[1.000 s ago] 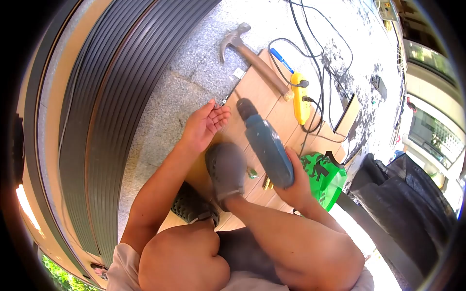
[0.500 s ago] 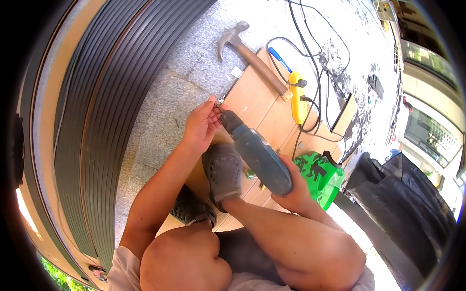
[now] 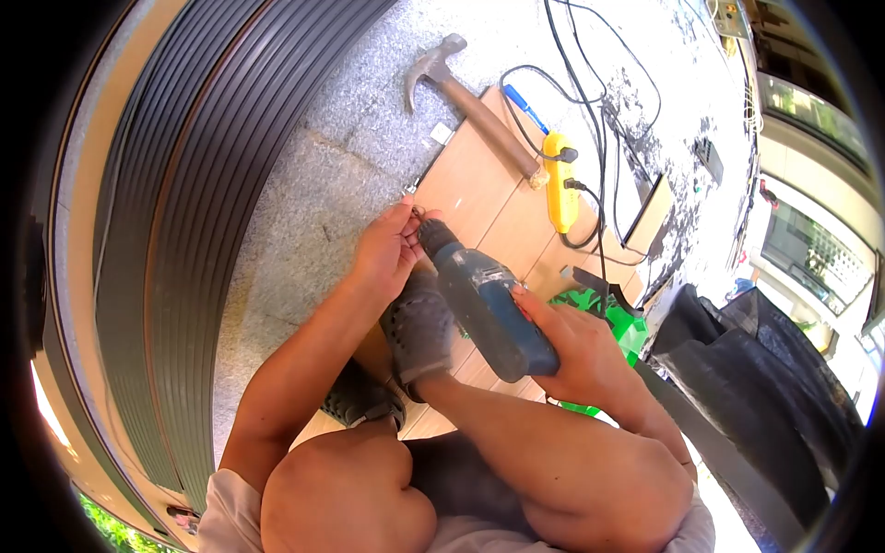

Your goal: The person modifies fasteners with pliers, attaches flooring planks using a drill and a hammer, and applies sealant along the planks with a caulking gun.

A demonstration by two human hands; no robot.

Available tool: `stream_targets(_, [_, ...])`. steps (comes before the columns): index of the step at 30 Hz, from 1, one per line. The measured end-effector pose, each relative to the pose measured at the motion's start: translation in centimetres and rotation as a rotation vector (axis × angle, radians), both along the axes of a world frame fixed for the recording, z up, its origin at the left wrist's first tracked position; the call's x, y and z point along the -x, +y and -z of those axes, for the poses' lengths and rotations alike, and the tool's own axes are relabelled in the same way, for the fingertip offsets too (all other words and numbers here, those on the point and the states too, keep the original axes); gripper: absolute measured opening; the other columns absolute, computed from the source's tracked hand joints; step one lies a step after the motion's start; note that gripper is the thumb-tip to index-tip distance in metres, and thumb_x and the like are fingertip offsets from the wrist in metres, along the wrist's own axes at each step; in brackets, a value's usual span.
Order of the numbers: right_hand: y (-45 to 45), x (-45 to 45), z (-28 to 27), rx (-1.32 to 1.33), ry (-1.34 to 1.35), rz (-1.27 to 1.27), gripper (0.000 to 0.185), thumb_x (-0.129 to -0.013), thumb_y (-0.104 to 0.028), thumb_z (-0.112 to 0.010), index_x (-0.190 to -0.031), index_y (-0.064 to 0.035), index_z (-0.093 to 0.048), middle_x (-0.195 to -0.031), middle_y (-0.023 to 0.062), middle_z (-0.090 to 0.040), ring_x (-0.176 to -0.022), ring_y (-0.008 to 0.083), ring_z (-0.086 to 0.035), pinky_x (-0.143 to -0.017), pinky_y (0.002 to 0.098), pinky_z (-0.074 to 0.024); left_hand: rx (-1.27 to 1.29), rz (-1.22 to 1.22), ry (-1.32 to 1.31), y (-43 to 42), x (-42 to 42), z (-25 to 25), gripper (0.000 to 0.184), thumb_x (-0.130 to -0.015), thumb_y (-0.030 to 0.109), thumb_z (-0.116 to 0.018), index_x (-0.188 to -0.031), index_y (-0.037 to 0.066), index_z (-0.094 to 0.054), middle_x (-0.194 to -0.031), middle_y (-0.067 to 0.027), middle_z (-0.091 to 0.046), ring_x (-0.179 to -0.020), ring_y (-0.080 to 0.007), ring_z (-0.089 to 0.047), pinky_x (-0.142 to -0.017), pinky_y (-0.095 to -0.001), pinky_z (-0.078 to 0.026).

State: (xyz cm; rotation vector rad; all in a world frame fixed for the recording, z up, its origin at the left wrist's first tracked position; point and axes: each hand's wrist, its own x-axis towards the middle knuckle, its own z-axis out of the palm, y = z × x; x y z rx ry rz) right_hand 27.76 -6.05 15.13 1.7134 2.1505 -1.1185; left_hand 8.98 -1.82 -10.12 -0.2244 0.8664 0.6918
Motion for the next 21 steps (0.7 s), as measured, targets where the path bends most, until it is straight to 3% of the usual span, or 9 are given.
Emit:
stream_targets(10, [2.9,0.2,0.1,0.074,-0.054,0.019,0.093,-0.072,-0.006,-0.081,-0.156,-0.0123,-0.044,-0.128,0.0172,-0.070,-0.108,0.0399,-0.070,-0.091,0.0443,-0.0579,0.116,-0.084,-0.063,0.6,-2.1,0.7,0.023,-0.112,0.024,-0.046,-0.106,0.006,-0.058,-0.112,-0.0177,-0.074,-0.100,-0.0223,-0.069,-0.096,-0.0378,-0.056])
stream_targets(12, [3.9,0.4,-0.1,0.105,-0.061,0.040,0.093,-0.072,-0.007,-0.081,-0.156,-0.0136,-0.044,-0.128,0.0179,-0.070,-0.108,0.0405,-0.070,-0.091,0.0442,-0.0578,0.128,-0.102,-0.075,0.8,-2.2,1.1,0.024,-0.113,0.019,-0.044,-0.106,0.001,-0.058,-0.116,-0.0230,-0.073,-0.108,-0.0273,-0.072,-0.101,-0.0410,-0.057])
stream_targets(15, [5.6,0.8,-0.5,0.181,-0.063,0.098,0.093,-0.072,-0.008,-0.081,-0.156,-0.0160,-0.043,-0.126,0.0190,-0.071,-0.109,0.0416,-0.070,-0.092,0.0444,-0.0576,0.139,-0.105,-0.082,0.6,-2.2,1.5,0.021,-0.111,0.024,-0.049,-0.104,0.007,-0.060,-0.109,-0.0154,-0.074,-0.098,-0.0221,-0.069,-0.094,-0.0385,-0.056])
stream_targets(19, [7.6,1.4,-0.9,0.242,-0.069,0.135,0.090,-0.074,-0.011,-0.080,-0.156,-0.0178,-0.043,-0.120,0.0208,-0.072,-0.106,0.0435,-0.071,-0.091,0.0457,-0.0573,0.160,-0.109,-0.076,0.7,-2.4,2.0,0.022,-0.111,0.025,-0.050,-0.103,0.008,-0.062,-0.103,-0.0110,-0.073,-0.096,-0.0217,-0.068,-0.092,-0.0389,-0.056])
stream_targets(21, [8.4,1.9,-1.1,0.268,-0.097,0.128,0.091,-0.074,-0.012,-0.080,-0.157,-0.0185,-0.042,-0.119,0.0213,-0.072,-0.105,0.0437,-0.071,-0.090,0.0459,-0.0575,0.162,-0.068,-0.049,0.9,-2.4,2.2,0.026,-0.113,0.022,-0.044,-0.109,0.002,-0.061,-0.116,-0.0198,-0.073,-0.110,-0.0265,-0.070,-0.103,-0.0404,-0.055])
